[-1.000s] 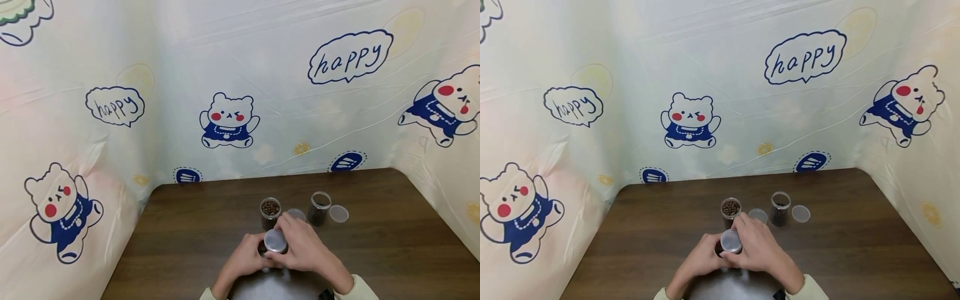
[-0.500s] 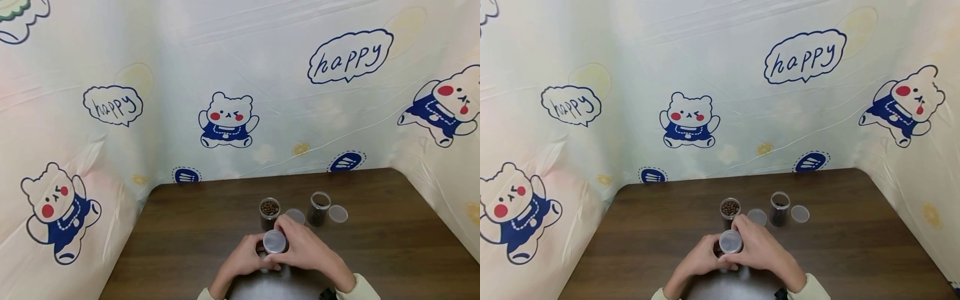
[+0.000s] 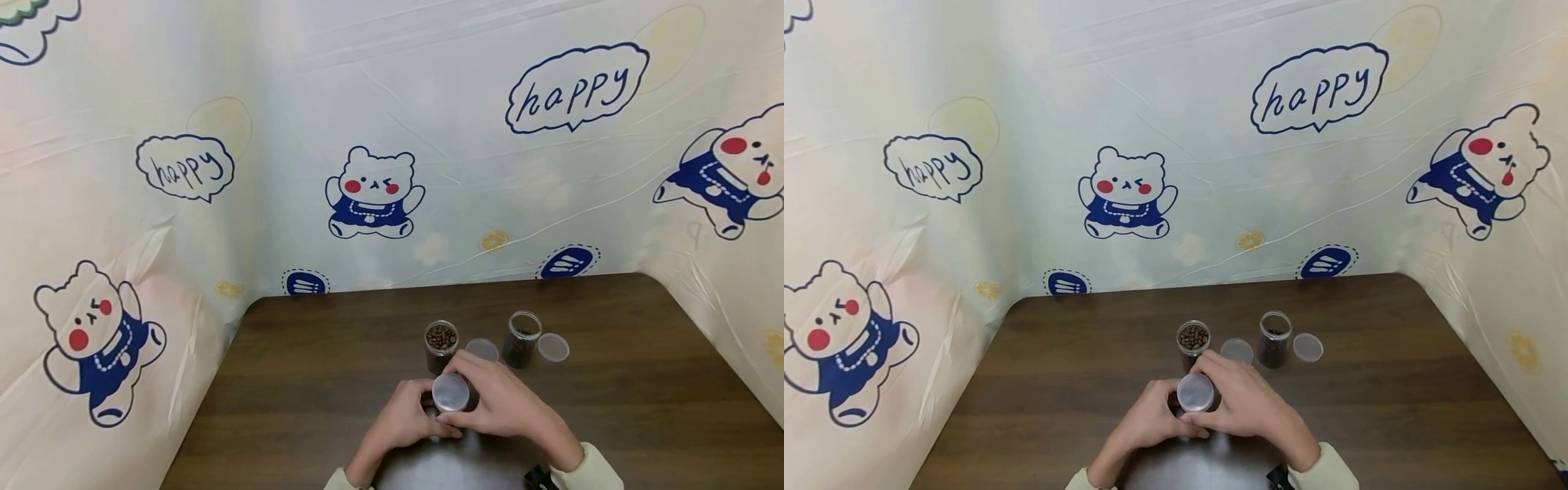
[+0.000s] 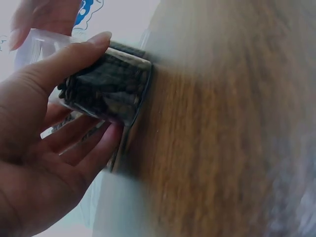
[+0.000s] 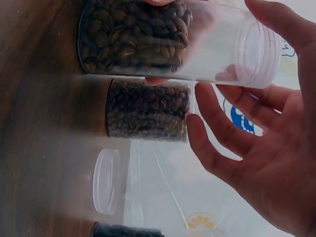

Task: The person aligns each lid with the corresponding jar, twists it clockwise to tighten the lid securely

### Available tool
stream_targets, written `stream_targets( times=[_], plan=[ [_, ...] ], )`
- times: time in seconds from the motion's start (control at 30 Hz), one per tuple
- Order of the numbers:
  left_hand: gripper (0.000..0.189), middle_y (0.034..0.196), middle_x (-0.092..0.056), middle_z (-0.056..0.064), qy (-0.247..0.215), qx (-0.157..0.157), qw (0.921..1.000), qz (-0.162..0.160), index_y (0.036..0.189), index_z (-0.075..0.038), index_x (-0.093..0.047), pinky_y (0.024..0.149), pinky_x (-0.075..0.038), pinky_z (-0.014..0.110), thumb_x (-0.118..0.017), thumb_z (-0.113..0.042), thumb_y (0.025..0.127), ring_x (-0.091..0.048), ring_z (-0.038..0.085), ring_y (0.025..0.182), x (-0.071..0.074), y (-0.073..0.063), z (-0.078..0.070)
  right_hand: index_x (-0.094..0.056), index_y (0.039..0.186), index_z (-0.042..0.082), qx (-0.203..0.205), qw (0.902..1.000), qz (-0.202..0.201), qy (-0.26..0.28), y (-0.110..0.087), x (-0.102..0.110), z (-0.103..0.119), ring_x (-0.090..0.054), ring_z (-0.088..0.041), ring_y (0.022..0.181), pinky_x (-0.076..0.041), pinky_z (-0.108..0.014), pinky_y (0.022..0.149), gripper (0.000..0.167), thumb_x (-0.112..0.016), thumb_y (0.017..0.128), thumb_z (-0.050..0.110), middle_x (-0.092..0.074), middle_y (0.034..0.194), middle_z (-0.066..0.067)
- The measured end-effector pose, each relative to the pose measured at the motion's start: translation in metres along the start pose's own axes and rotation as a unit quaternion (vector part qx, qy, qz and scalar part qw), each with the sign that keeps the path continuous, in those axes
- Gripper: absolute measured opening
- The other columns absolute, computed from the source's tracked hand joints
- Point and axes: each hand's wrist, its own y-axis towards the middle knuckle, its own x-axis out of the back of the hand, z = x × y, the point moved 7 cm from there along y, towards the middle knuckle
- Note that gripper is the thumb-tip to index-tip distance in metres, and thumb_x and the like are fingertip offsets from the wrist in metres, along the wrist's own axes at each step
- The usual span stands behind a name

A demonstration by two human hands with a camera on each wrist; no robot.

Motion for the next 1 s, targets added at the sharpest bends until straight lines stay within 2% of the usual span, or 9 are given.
stream_targets(
  times=[0.13,0.3,0.47,0.63,1.0],
  plan=[
    [0.050,0.106,-0.078,-0.016,-0.012,0.019,0.9997,0.006,0.113,-0.031,-0.076,0.089,-0.056,0.020,-0.100,-0.032,0.070,-0.070,-0.003,0.098,-0.001,0.000,0.001,-0.062,0.113,0.031,-0.035,0.9993,0.004,0.010,-0.001,-0.002,-0.003,-0.057,0.005,0.085,-0.050,-0.019,0.073,0.047,-0.086,0.082,0.058,-0.060,0.104,0.020],
    [0.054,0.112,-0.076,-0.016,-0.026,0.041,0.9986,0.019,0.121,-0.031,-0.073,0.092,-0.054,0.021,-0.099,-0.033,0.073,-0.069,-0.003,0.104,-0.001,-0.001,0.002,-0.061,0.122,0.031,-0.068,0.9965,0.022,0.043,-0.005,-0.004,-0.008,-0.058,0.003,0.093,-0.054,-0.024,0.080,0.052,-0.086,0.083,0.056,-0.059,0.112,0.019],
    [0.062,0.118,-0.075,-0.012,-0.043,0.051,0.9975,0.022,0.129,-0.027,-0.069,0.095,-0.054,0.020,-0.098,-0.031,0.075,-0.069,-0.001,0.110,-0.003,-0.005,0.003,-0.062,0.127,0.029,-0.065,0.9957,0.031,0.058,-0.009,-0.004,-0.009,-0.059,0.003,0.098,-0.057,-0.029,0.085,0.054,-0.088,0.083,0.049,-0.059,0.113,0.018],
    [0.069,0.126,-0.073,-0.007,-0.069,0.052,0.9960,0.024,0.136,-0.023,-0.064,0.097,-0.055,0.018,-0.097,-0.026,0.075,-0.069,0.003,0.118,-0.004,-0.007,0.005,-0.063,0.126,0.028,-0.058,0.9953,0.038,0.067,-0.010,-0.004,-0.010,-0.060,0.003,0.098,-0.059,-0.032,0.086,0.054,-0.087,0.084,0.050,-0.061,0.112,0.018],
    [0.061,0.125,-0.072,-0.005,-0.076,0.035,0.9963,0.017,0.129,-0.022,-0.067,0.100,-0.056,0.019,-0.097,-0.020,0.076,-0.070,0.006,0.117,0.010,-0.007,0.001,-0.065,0.126,0.026,-0.060,0.9959,0.028,0.061,-0.005,-0.001,-0.006,-0.060,0.002,0.100,-0.059,-0.032,0.087,0.055,-0.089,0.083,0.047,-0.064,0.115,0.016]
  ],
)
